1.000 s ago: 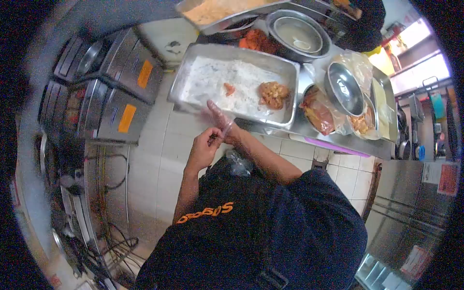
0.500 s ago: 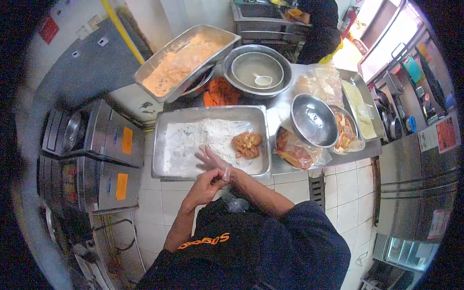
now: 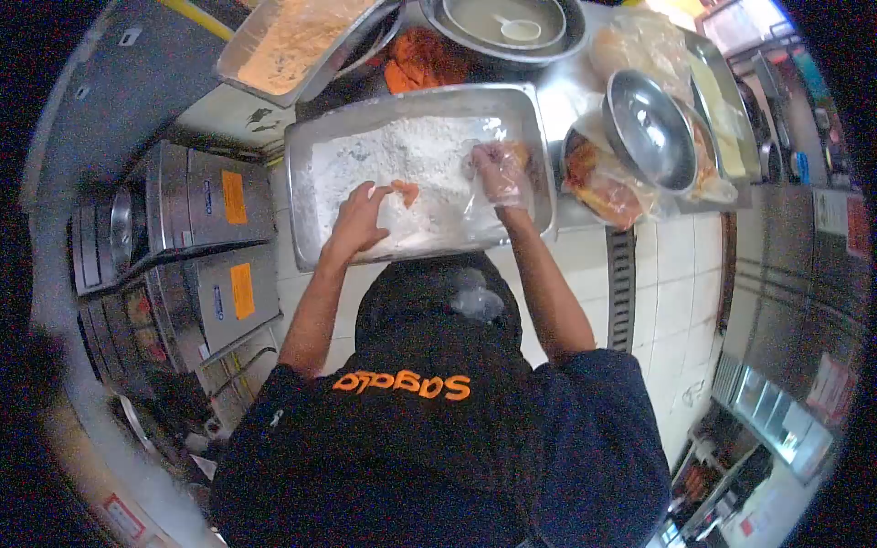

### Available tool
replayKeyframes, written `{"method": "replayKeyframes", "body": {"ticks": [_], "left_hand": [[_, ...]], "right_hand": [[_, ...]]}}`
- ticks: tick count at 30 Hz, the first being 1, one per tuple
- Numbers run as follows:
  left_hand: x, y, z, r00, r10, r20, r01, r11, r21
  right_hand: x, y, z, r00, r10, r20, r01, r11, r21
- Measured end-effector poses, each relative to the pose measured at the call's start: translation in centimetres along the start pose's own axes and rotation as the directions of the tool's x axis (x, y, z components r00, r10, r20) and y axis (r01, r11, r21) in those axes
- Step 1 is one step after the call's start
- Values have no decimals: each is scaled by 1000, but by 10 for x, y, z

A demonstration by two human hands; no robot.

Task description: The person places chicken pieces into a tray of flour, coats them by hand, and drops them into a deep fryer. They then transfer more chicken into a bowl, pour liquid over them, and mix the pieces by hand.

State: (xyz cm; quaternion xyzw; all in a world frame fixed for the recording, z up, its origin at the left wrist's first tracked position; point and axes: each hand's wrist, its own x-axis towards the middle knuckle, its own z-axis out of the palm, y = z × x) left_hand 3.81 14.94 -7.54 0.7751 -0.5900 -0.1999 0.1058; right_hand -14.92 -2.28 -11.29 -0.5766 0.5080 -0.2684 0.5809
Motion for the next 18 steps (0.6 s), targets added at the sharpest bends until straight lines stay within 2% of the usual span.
{"method": "replayKeyframes", "body": {"ticks": [1, 3, 4, 5, 6, 7, 8, 9, 10, 11, 13, 14, 15, 17, 18], "left_hand": [[-1, -19, 6, 995, -4, 96, 1, 999, 32], [11, -53, 18, 968, -19, 251, -15, 991, 134], [16, -65, 20, 968, -7, 250, -26, 991, 129], [19, -71, 13, 982, -45, 186, 41, 999, 25], [20, -77, 8, 988, -91, 127, 101, 992, -80], [20, -81, 4, 988, -83, 133, 94, 992, -80], [20, -79, -6, 996, -92, -4, 88, 969, -229], [20, -73, -20, 983, -120, -141, 60, 926, -372], [19, -64, -33, 972, -170, -159, 87, 899, -430], [18, -60, -38, 974, -157, -165, 73, 900, -429], [17, -52, -44, 963, -181, -200, 75, 891, -447], [17, -51, -41, 967, -164, -193, 68, 902, -426], [16, -48, -42, 969, -144, -203, 45, 903, -427], [15, -43, -43, 975, -198, -103, 104, 812, -575], [17, -47, -38, 975, -194, -111, 96, 811, -577]], "right_hand": [[-9, 8, 3, 1000, 16, -20, -16, 1000, 2], [-26, -5, 12, 987, 130, 95, -118, 986, -116], [-37, -7, 24, 980, 159, 122, -160, 987, 4], [-41, -2, 29, 980, 161, 115, -162, 987, 3], [-43, 6, 35, 975, 158, 154, -132, 978, -163], [-46, 13, 40, 968, 163, 192, -95, 942, -322], [-57, -6, 48, 953, 222, 208, -102, 878, -468], [-63, -13, 56, 955, 222, 199, -106, 878, -467], [-67, -18, 64, 917, 243, 318, -95, 904, -417], [-70, -23, 74, 868, 249, 431, -86, 928, -363], [-81, -33, 99, 949, 59, 311, 29, 963, -270], [-80, -44, 107, 954, 69, 293, -19, 985, -171], [-79, -49, 114, 960, 56, 275, -8, 985, -173], [-75, -53, 123, 980, -77, 185, 128, 951, -281], [-70, -42, 127, 977, -149, 152, 193, 925, -328]]}}
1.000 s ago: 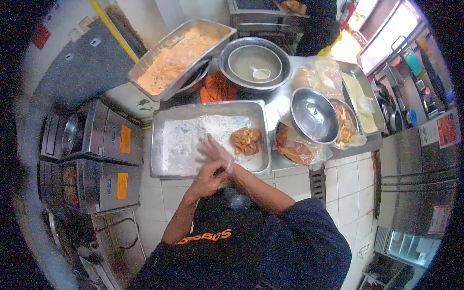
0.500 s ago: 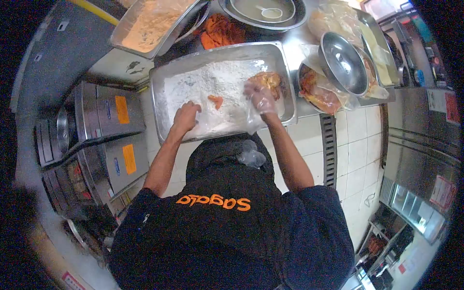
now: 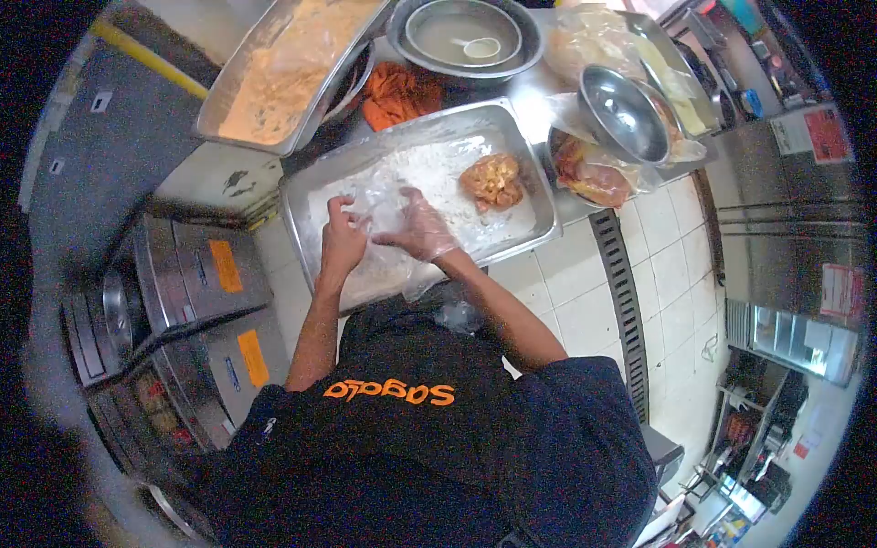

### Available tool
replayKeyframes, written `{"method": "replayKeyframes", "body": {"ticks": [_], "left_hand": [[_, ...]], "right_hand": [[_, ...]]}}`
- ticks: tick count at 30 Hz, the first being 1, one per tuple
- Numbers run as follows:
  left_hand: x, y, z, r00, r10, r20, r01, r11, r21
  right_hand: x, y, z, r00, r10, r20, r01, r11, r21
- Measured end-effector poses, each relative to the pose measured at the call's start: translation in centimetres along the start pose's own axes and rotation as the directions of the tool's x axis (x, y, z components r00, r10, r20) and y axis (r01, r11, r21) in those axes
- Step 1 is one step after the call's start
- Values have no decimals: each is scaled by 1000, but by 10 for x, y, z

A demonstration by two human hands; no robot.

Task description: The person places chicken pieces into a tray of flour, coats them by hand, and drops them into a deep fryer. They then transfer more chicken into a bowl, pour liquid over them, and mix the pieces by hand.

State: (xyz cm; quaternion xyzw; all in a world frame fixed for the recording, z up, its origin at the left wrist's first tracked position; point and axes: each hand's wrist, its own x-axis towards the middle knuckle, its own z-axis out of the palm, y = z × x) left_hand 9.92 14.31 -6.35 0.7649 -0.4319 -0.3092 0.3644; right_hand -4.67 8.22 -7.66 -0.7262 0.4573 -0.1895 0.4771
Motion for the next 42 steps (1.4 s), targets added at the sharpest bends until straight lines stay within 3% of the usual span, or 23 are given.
{"method": "replayKeyframes", "body": {"ticks": [4, 6, 8, 10, 12, 13, 15, 16, 18, 19, 20, 21, 23, 25, 27, 29, 31, 32, 37, 38, 40, 41, 42], "left_hand": [[7, -20, -4, 1000, 10, -19, -9, 999, 49], [7, -24, -8, 933, 306, -191, -228, 910, 345], [5, -21, -11, 934, 316, -164, -248, 908, 337], [2, 0, -19, 931, 336, -145, -275, 903, 329], [-6, 27, -23, 989, 79, 127, -104, 973, 207], [-5, 21, -15, 975, 74, 211, -104, 985, 134], [7, -40, 23, 888, 433, 157, -451, 886, 104], [6, -17, 15, 931, 17, 364, -24, 1000, 14], [17, -16, 13, 887, -168, 430, 236, 966, -110], [17, -32, 18, 899, -119, 421, 342, 791, -507], [21, -46, 26, 906, -220, 363, 408, 688, -600], [22, -44, 28, 912, -199, 358, 389, 694, -606], [22, -38, 34, 943, -157, 294, 331, 349, -877], [20, -34, 29, 911, -243, 332, 404, 372, -836], [24, -45, 35, 939, -232, 254, 292, 147, -945], [34, -60, 40, 925, -207, 318, 355, 179, -918], [31, -56, 39, 928, -246, 281, 363, 418, -832], [29, -62, 41, 926, -251, 281, 366, 423, -829], [39, -93, 49, 785, -126, 607, 612, 313, -726], [34, -77, 49, 800, -232, 554, 595, 187, -782], [39, -53, 38, 767, -287, 573, 629, 162, -760], [45, -43, 35, 737, -335, 587, 654, 133, -745], [53, -44, 38, 720, -357, 595, 669, 125, -733]], "right_hand": [[21, 22, -8, 995, 94, -11, -93, 994, 53], [20, 25, -15, 992, 91, -89, -77, 986, 148], [17, 23, -18, 988, 106, -111, -87, 983, 165], [16, 16, -18, 980, 55, -191, -64, 997, -40], [16, 22, -6, 978, -12, -207, 6, 999, -33], [21, 25, -3, 969, -94, -229, 89, 995, -33], [23, 30, 3, 946, -274, -171, 237, 949, -207], [24, 26, 2, 922, -365, -127, 330, 915, -232], [18, 0, 2, 968, -245, -49, 232, 955, -186], [10, -15, -2, 972, -236, -14, 231, 960, -159], [10, -24, -1, 994, -91, 60, 100, 981, -167], [7, -31, -5, 992, -48, 115, 63, 990, -128], [7, -25, 2, 988, -123, 98, 130, 990, -64], [6, -21, 4, 981, -140, 132, 153, 984, -90], [8, -17, 10, 973, -157, 166, 176, 978, -108], [12, -12, 17, 965, -80, 250, 126, 976, -175], [8, -14, 18, 961, -77, 267, 122, 980, -159], [7, -20, 16, 943, -83, 321, 143, 975, -167], [15, -12, 14, 925, -167, 341, 211, 973, -94], [17, -8, 15, 886, -238, 398, 272, 962, -28], [12, -10, 15, 801, -312, 510, 272, 950, 153], [13, -10, 17, 803, -303, 513, 255, 953, 163], [14, -8, 18, 796, -249, 551, 310, 951, -18]]}}
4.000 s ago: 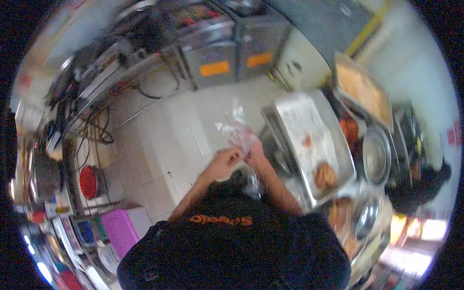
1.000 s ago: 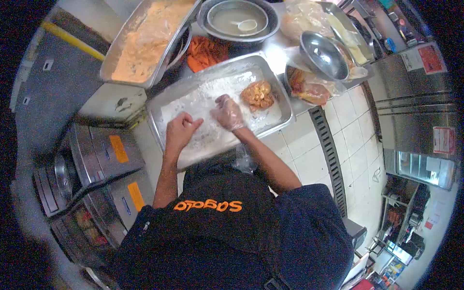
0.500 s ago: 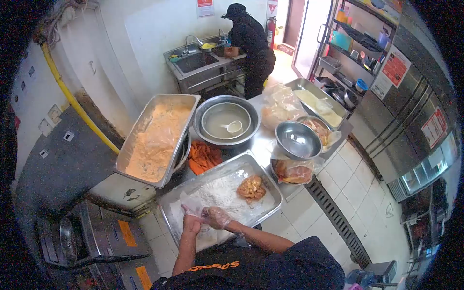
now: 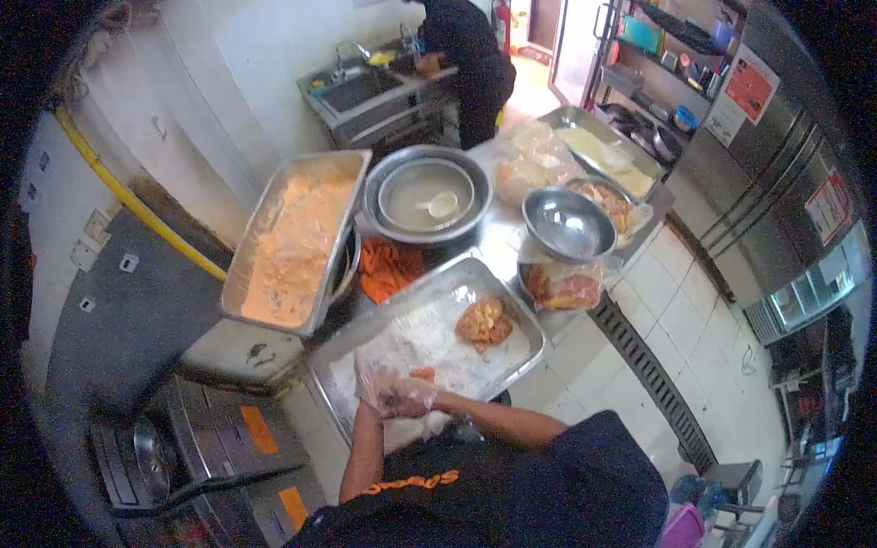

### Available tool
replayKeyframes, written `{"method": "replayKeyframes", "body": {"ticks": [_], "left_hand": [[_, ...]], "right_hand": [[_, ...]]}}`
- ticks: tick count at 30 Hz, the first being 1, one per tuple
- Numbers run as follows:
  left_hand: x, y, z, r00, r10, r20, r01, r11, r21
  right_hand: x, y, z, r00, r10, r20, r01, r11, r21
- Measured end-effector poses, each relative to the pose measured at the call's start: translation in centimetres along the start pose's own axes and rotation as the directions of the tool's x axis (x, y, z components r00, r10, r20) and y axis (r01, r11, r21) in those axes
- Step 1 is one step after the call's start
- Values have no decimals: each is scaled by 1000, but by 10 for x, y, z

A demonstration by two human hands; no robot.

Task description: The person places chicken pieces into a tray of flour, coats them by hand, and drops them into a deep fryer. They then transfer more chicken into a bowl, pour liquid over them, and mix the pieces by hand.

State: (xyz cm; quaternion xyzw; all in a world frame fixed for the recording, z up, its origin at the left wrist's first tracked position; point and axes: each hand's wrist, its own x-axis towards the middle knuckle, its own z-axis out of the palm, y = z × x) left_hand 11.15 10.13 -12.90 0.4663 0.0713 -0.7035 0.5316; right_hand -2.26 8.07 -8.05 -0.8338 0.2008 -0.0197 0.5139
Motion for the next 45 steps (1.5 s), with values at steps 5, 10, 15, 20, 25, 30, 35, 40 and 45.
{"method": "replayKeyframes", "body": {"ticks": [5, 10, 15, 20, 25, 30, 35, 40, 45], "left_hand": [[98, -9, -82, 699, 713, 53, -572, 513, 640], [85, 7, -76, 693, 720, 45, -162, 96, 982], [103, -13, -47, 725, 689, 2, 35, -40, 999], [145, -38, -37, 626, 733, 266, -245, -139, 959], [155, -37, -16, 502, 804, 320, -613, 69, 787], [198, -46, -26, 730, 589, 347, -663, 488, 568], [199, -26, -88, 824, 404, 397, -128, -551, 825], [135, -29, -36, 517, 831, 206, 46, -268, 962], [134, -33, -31, 703, 507, 499, -244, -487, 838]], "right_hand": [[8, 27, -6, 1000, 30, -2, -30, 998, -58], [15, 81, -51, 718, 432, -546, -513, 858, 5], [52, 127, -47, 580, 480, -658, -651, 759, -20], [61, 134, -41, 707, 403, -582, -461, 886, 53], [74, 171, -32, 774, 296, -559, 56, 848, 527], [73, 161, -26, 809, 532, -250, -52, 489, 871], [51, 135, -64, 878, 477, -29, -474, 862, -179], [74, 151, -59, 690, 378, -617, -590, 788, -176], [81, 156, -18, 787, -256, -562, -224, 729, -646]]}}
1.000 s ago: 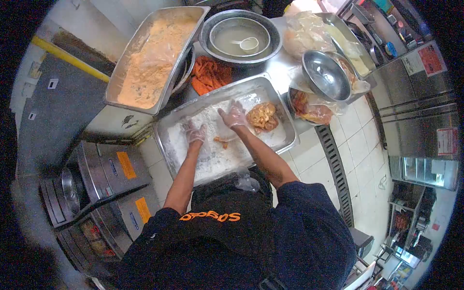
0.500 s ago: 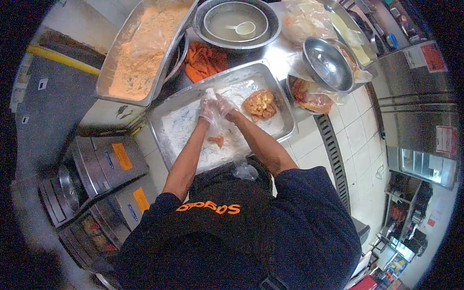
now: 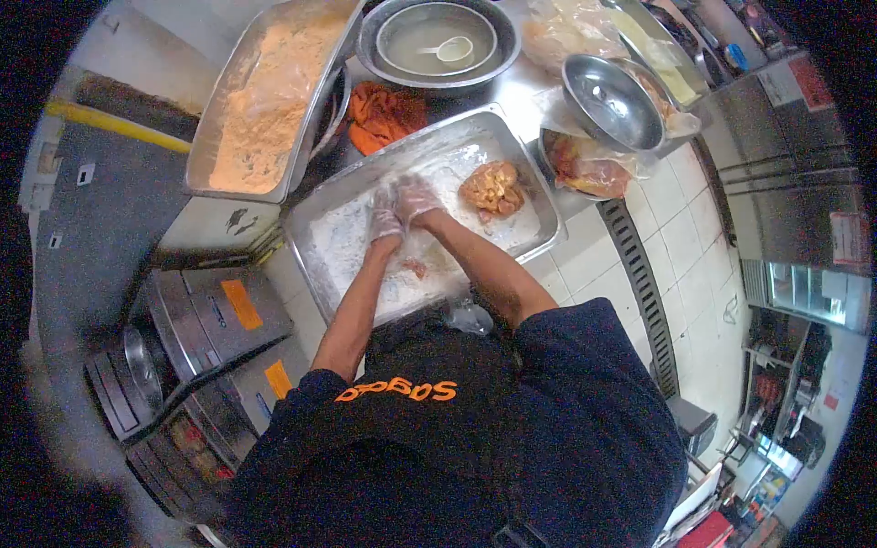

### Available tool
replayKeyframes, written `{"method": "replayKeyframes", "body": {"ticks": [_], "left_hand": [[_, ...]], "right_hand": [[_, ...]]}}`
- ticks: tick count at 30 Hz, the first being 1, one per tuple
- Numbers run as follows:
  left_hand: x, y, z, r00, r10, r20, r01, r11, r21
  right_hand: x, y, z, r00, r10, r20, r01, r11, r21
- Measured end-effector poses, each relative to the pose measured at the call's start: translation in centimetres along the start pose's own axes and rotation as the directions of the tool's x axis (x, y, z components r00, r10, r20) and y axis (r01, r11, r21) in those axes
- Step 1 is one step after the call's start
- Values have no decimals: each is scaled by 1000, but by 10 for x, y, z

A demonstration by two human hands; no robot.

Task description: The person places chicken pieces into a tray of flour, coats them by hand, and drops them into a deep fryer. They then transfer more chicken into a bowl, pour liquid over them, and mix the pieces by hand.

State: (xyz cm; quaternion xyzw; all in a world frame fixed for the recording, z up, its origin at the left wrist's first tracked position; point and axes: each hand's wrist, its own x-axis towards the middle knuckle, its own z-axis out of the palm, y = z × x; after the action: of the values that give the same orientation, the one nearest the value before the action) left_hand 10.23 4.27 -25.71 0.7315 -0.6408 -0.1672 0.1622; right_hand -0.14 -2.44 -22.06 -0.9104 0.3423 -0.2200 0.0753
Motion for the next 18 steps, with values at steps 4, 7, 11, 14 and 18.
{"method": "replayKeyframes", "body": {"ticks": [4, 7, 11, 14, 18], "left_hand": [[-20, -6, -21, 870, 24, 493, -40, 999, 23], [-58, -13, -53, 888, 182, 422, -136, 981, -137], [-70, -16, -72, 841, 111, 529, -41, 989, -142], [-89, 0, -65, 807, -51, 589, 383, 804, -456], [-93, 54, -89, 592, -128, 795, 803, 170, -571]], "right_hand": [[-23, -4, -39, 873, 91, 479, -222, 949, 224], [-41, 5, -51, 726, -38, 687, -118, 977, 179], [-49, -6, -99, 628, 282, 725, -425, 905, 16], [-59, -17, -114, 438, 397, 807, -691, 723, 20], [-65, -53, -136, 337, 299, 893, -912, 340, 231]]}}
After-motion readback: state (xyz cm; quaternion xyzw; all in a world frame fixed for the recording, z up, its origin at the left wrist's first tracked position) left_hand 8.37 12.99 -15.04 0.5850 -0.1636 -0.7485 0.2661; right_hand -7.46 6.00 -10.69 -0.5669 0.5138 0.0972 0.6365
